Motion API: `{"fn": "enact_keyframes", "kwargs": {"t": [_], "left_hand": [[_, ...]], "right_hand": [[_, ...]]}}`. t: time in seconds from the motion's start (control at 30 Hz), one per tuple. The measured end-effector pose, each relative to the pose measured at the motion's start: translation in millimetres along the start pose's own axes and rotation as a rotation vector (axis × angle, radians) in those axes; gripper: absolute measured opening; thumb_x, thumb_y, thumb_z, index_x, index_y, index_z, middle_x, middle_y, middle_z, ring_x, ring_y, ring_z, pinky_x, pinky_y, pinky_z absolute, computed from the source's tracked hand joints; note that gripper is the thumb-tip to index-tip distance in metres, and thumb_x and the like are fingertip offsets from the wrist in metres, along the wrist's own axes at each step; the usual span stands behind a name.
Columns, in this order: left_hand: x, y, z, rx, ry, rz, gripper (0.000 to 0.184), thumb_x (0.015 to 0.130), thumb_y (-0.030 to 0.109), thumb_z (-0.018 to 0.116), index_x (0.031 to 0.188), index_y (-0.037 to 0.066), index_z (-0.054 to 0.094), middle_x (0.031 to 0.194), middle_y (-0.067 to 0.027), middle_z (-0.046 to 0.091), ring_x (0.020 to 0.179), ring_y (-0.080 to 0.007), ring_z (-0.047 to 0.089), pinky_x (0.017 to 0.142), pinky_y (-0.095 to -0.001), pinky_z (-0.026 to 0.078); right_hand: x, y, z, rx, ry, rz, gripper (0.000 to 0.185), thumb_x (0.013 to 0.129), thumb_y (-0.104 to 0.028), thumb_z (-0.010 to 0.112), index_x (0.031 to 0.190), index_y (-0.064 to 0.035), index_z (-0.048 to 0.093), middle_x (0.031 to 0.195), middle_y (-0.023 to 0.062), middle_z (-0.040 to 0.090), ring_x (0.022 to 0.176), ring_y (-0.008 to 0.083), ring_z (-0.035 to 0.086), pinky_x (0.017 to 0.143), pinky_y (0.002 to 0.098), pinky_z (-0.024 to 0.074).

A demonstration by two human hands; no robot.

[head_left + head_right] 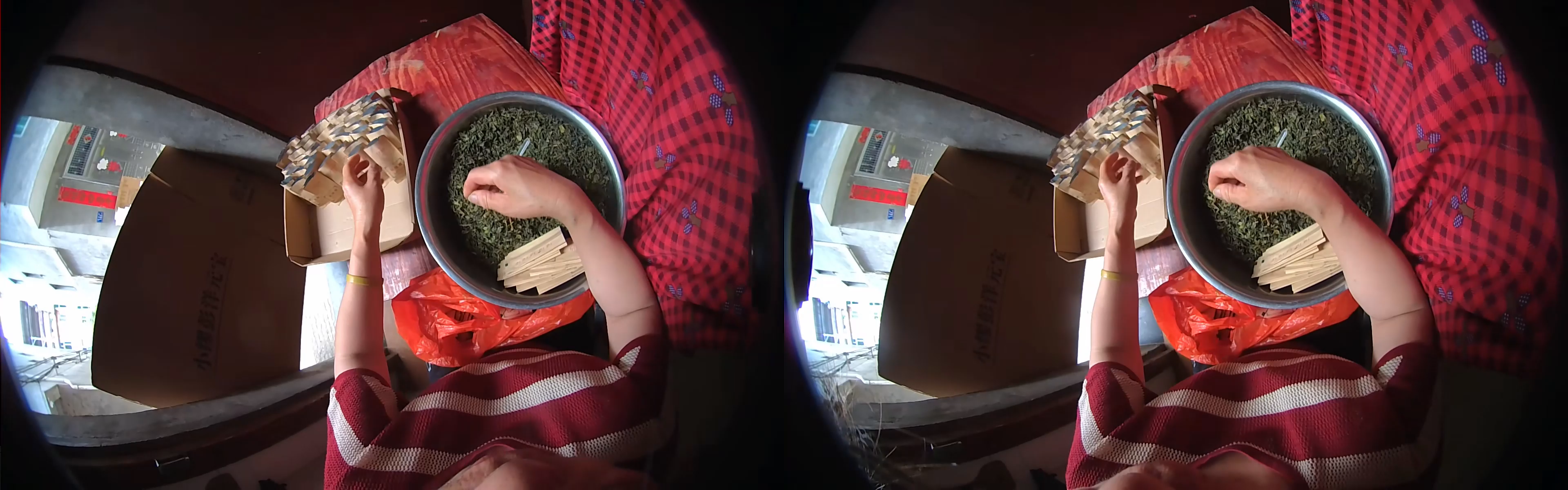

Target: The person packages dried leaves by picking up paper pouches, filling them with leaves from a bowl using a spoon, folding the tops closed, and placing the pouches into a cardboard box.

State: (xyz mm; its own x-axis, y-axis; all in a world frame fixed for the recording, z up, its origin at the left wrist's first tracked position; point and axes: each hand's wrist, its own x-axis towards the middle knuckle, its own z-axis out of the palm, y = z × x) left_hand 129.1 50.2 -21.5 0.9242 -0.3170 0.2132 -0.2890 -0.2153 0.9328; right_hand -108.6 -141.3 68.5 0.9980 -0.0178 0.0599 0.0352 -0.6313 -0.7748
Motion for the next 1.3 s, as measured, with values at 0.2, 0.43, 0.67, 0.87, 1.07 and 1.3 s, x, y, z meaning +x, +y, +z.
{"fn": "enact_keyframes", "kwargs": {"t": [0.2, 0.43, 0.67, 0.87, 1.07, 1.3], "left_hand": [[-64.1, 65.8, 7.3, 0.046, -0.321, 0.232, 0.018, 0.095, 0.001, 0.056, 0.110, -0.004, 0.065, 0.094, -0.0086, 0.070, 0.086, -0.0154, 0.067, 0.078, -0.0274, 0.053], [-162.3, 119.4, 58.0, 0.472, -1.227, 0.354, 0.030, 0.088, 0.024, 0.069, 0.110, 0.004, 0.069, 0.099, -0.0201, 0.069, 0.089, -0.0361, 0.067, 0.077, -0.0383, 0.053], [-141.5, 93.4, 61.9, 0.302, -1.303, 0.175, 0.033, 0.085, 0.014, 0.074, 0.114, 0.000, 0.068, 0.094, -0.0137, 0.072, 0.082, -0.0146, 0.066, 0.078, -0.0300, 0.052], [-134.5, 82.4, 62.5, 0.265, -1.347, 0.082, 0.033, 0.082, 0.019, 0.072, 0.110, 0.003, 0.069, 0.096, -0.0193, 0.071, 0.091, -0.0322, 0.069, 0.083, -0.0366, 0.052], [-136.4, 96.9, 60.5, 0.515, -1.213, 0.231, 0.020, 0.083, 0.014, 0.072, 0.092, -0.002, 0.068, 0.077, -0.0096, 0.069, 0.070, -0.0096, 0.057, 0.066, -0.0289, 0.048], [-135.8, 96.6, 48.0, 0.343, -1.185, 0.188, 0.025, 0.095, 0.021, 0.066, 0.088, -0.003, 0.067, 0.078, -0.0124, 0.068, 0.069, -0.0149, 0.063, 0.066, -0.0294, 0.049]], "right_hand": [[0.4, 18.7, 3.6, -0.107, 0.216, -0.003, 0.018, 0.090, -0.021, 0.055, 0.088, -0.0075, 0.066, 0.088, 0.0141, 0.070, 0.088, 0.0357, 0.066, 0.078, 0.0465, 0.0507], [3.4, 24.9, 2.2, -0.131, 0.171, 0.019, 0.018, 0.090, -0.021, 0.057, 0.096, -0.0074, 0.068, 0.087, 0.0126, 0.071, 0.085, 0.0329, 0.068, 0.078, 0.0438, 0.0521], [3.0, 22.5, -0.8, -0.119, 0.124, 0.055, 0.017, 0.089, -0.019, 0.057, 0.095, -0.0065, 0.067, 0.086, 0.0109, 0.071, 0.083, 0.0312, 0.069, 0.078, 0.0429, 0.0521], [3.4, 25.6, 2.9, -0.132, 0.111, 0.022, 0.017, 0.089, -0.019, 0.057, 0.094, -0.0070, 0.067, 0.085, 0.0110, 0.070, 0.082, 0.0312, 0.068, 0.077, 0.0423, 0.0518], [4.6, 27.3, 3.4, -0.116, 0.104, 0.032, 0.017, 0.088, -0.019, 0.058, 0.094, -0.0062, 0.067, 0.085, 0.0109, 0.070, 0.082, 0.0310, 0.068, 0.077, 0.0421, 0.0520], [2.4, 23.1, -0.4, -0.113, 0.124, 0.035, 0.017, 0.089, -0.019, 0.058, 0.093, -0.0060, 0.067, 0.087, 0.0118, 0.071, 0.084, 0.0317, 0.068, 0.077, 0.0419, 0.0520]]}}
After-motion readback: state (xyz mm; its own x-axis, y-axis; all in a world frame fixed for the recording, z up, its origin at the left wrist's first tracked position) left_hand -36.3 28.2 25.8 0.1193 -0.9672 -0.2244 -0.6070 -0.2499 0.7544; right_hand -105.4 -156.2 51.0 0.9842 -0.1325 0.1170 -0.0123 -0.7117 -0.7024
